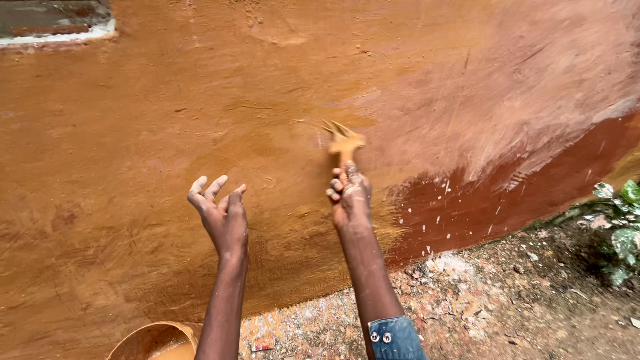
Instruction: The person repeatedly dips a brush into a bucket of brown liquid and applies it to a large exterior wall, spreading the coating across the surface. The person works methodically from left to right, covering a significant portion of the wall.
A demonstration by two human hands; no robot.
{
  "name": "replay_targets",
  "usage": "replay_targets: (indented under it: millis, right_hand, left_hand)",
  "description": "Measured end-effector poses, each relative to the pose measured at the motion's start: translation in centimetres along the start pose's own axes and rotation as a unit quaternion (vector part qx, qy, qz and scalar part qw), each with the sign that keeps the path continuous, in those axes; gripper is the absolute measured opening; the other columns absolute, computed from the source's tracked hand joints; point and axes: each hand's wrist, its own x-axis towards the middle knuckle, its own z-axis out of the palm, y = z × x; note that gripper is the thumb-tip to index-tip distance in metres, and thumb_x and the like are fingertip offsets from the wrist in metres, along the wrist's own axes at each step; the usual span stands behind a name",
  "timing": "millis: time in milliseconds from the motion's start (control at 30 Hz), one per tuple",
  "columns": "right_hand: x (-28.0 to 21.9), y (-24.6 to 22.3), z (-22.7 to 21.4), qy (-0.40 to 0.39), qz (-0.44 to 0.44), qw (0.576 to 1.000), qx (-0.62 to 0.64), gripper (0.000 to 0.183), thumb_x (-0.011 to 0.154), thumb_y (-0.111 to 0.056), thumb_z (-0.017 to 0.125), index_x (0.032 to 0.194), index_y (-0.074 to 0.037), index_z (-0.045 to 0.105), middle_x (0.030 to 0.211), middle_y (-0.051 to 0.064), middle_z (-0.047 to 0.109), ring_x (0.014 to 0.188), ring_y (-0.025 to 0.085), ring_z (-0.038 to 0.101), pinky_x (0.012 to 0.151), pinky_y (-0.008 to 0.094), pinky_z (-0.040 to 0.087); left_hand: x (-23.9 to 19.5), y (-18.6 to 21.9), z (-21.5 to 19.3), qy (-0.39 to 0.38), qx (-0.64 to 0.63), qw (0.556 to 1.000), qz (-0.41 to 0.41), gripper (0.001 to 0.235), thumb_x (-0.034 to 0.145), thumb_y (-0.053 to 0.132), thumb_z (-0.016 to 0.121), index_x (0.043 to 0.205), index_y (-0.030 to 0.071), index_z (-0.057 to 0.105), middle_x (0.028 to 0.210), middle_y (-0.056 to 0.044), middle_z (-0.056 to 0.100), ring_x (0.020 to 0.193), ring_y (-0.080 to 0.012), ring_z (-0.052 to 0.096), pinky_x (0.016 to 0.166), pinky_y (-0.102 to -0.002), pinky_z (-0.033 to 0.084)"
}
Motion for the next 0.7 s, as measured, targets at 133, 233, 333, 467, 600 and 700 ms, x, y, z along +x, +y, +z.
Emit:
replay_targets:
  millis: [133,233,333,467,600,700]
  right_hand:
    - [0.9,-1.6,-2.6,0.045,-0.077,0.995,-0.049,0.015,0.107,-0.017,0.049,0.107,-0.003,0.055,0.078,0.006,0.06,0.048,0.008,0.047,0.036,0.024,0.039]
    - [1.5,-1.8,-2.4,0.069,-0.116,0.987,-0.089,0.019,0.108,-0.021,0.049,0.106,-0.003,0.053,0.075,0.002,0.058,0.046,0.006,0.044,0.034,0.022,0.037]
    - [1.5,-1.2,-1.7,0.074,-0.135,0.974,-0.168,0.023,0.106,-0.023,0.051,0.115,-0.002,0.057,0.073,-0.001,0.058,0.045,0.003,0.045,0.034,0.02,0.038]
    - [0.5,1.0,-0.4,0.034,-0.051,0.97,-0.237,0.035,0.102,-0.024,0.055,0.127,0.0,0.061,0.065,-0.002,0.056,0.04,0.003,0.045,0.032,0.02,0.037]
    - [-1.0,3.0,0.4,-0.152,-0.003,0.943,-0.296,0.033,0.102,-0.018,0.058,0.127,0.003,0.06,0.066,-0.002,0.057,0.045,0.003,0.048,0.037,0.02,0.04]
    - [-2.4,3.6,1.1,-0.279,0.013,0.872,-0.403,0.032,0.102,-0.018,0.062,0.122,0.006,0.068,0.064,-0.004,0.055,0.045,0.002,0.043,0.036,0.018,0.035]
  left_hand:
    - [-0.5,-0.4,0.1,-0.008,-0.02,1.0,-0.016,0.051,0.094,-0.003,0.049,0.141,0.004,0.034,0.13,-0.02,0.059,0.102,-0.0229,0.074,0.064,-0.034,0.053]
    - [-0.3,-1.0,0.8,-0.036,-0.039,0.998,-0.041,0.039,0.094,-0.001,0.048,0.132,0.004,0.053,0.112,-0.013,0.073,0.092,-0.0198,0.075,0.081,-0.03,0.064]
    - [-0.5,-1.6,1.5,-0.047,-0.031,0.997,-0.045,0.032,0.094,0.0,0.049,0.124,0.005,0.059,0.107,-0.009,0.074,0.09,-0.0172,0.073,0.081,-0.033,0.062]
    - [-0.5,-1.4,1.4,-0.044,-0.051,0.998,-0.003,0.027,0.096,0.001,0.052,0.122,0.004,0.059,0.108,-0.012,0.074,0.09,-0.0173,0.072,0.083,-0.033,0.06]
    - [-0.5,-0.4,0.8,0.02,0.015,1.0,0.007,0.021,0.096,0.004,0.055,0.115,0.007,0.065,0.103,-0.009,0.075,0.089,-0.015,0.072,0.082,-0.031,0.062]
    - [-0.4,0.4,0.2,0.061,0.048,0.996,0.048,0.017,0.098,0.006,0.055,0.112,0.008,0.064,0.1,-0.007,0.074,0.088,-0.0134,0.073,0.079,-0.03,0.062]
